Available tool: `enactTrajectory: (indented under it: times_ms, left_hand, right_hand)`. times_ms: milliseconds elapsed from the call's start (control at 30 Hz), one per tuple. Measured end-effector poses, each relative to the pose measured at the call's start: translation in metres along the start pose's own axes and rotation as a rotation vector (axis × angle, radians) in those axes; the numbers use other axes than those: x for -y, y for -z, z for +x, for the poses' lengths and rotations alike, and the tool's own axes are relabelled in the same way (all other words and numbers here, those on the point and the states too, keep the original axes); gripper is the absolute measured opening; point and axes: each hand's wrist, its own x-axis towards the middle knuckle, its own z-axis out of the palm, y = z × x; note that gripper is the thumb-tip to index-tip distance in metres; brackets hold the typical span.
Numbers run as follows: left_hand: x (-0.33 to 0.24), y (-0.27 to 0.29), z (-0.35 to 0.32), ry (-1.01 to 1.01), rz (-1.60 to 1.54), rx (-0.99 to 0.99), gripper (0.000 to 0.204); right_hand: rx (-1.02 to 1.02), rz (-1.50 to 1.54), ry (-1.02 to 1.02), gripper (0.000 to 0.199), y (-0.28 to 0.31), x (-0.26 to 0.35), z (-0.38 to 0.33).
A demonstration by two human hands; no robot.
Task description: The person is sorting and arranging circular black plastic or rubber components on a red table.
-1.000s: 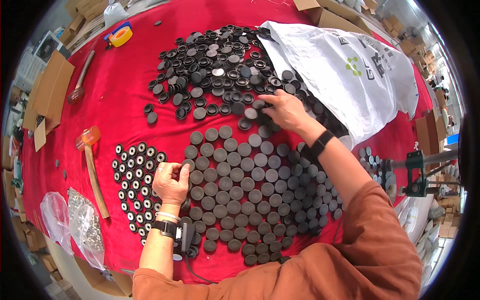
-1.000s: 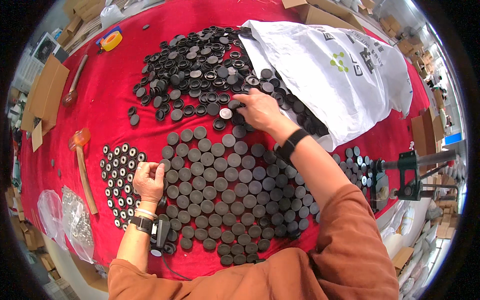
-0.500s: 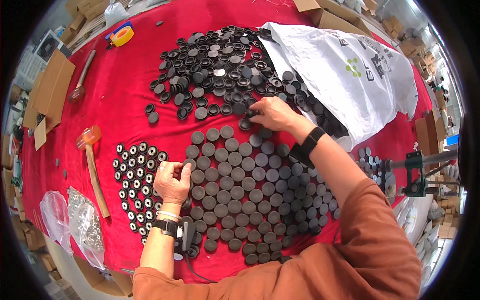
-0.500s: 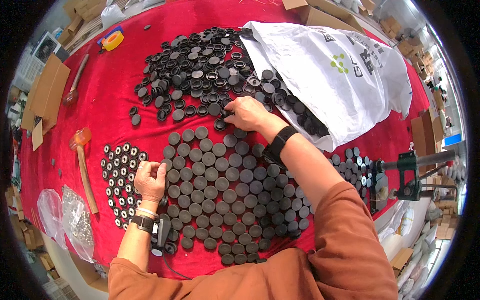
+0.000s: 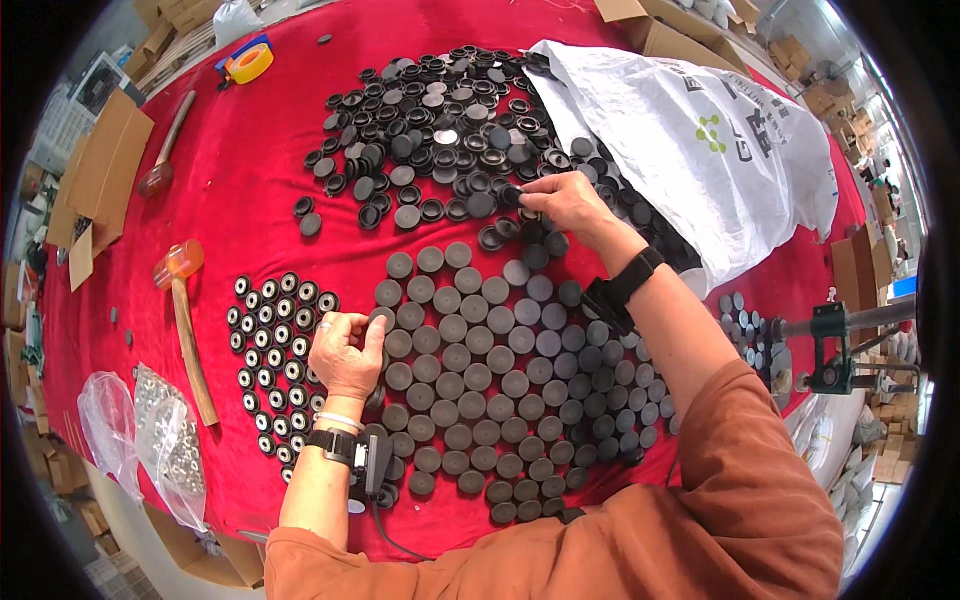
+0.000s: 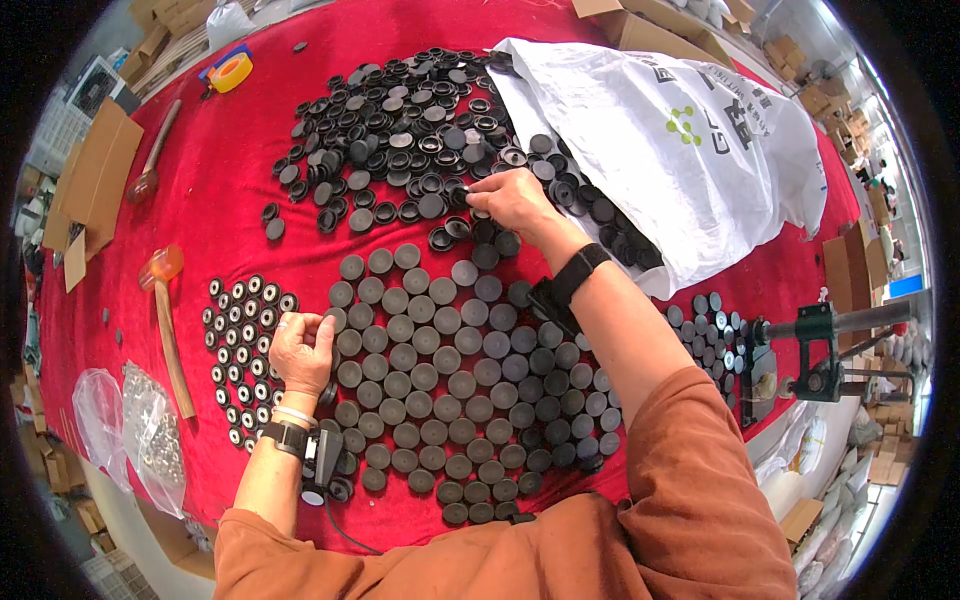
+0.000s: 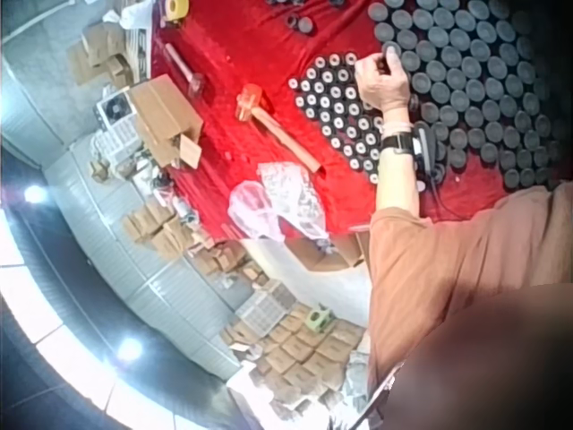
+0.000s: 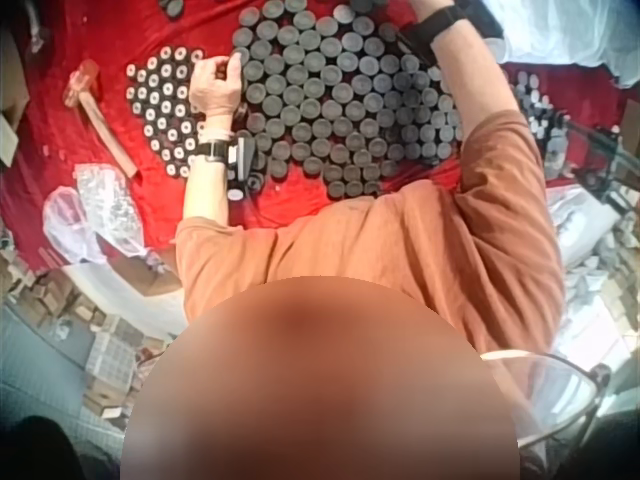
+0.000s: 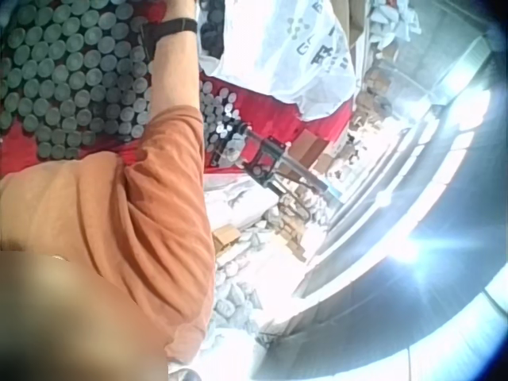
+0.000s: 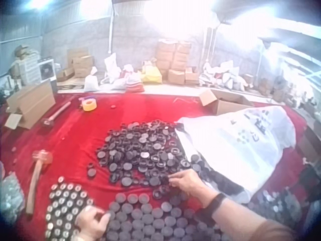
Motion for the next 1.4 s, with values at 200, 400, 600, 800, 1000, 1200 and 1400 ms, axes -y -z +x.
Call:
enactTrajectory:
  times_ms: [200,400,600,800,1000,1200,1400]
  left_hand:
    - [0.001,-0.001,0.0,0.003,0.003,-0.002,0.021]
    - [0.001,0.003,0.0,0.007,0.034,0.0,0.022]
    - [-0.003,-0.003,0.001,-0.014,0.023,0.012,0.021]
    - [0.001,0.003,-0.001,-0.011,0.012,0.011,0.021]
    - [-0.004,-0.002,0.002,0.005,0.01,0.029,0.022]
    - [-0.002,0.0,0.002,-0.044,0.029,0.013,0.022]
    - [-0.005,0.0,0.002,-0.022,0.018,0.011,0.021]
  right_hand:
    - [0.128,0.522,-0.106,0.026,-0.002,0.005,0.005]
    - [-0.13,-0.248,0.284,0.036,0.007,-0.012,0.008]
    - [-0.007,-0.74,0.477,0.045,-0.02,-0.019,-0.01]
    - [0.29,0.774,-0.008,0.027,0.031,-0.033,-0.042]
    - [-0.144,0.443,-0.073,0.027,0.065,-0.053,-0.028]
    - [-0.339,-0.547,0.243,0.032,0.021,-0.045,0.003]
    - [-0.266,0.031,0.189,0.022,0.033,-0.038,-0.004]
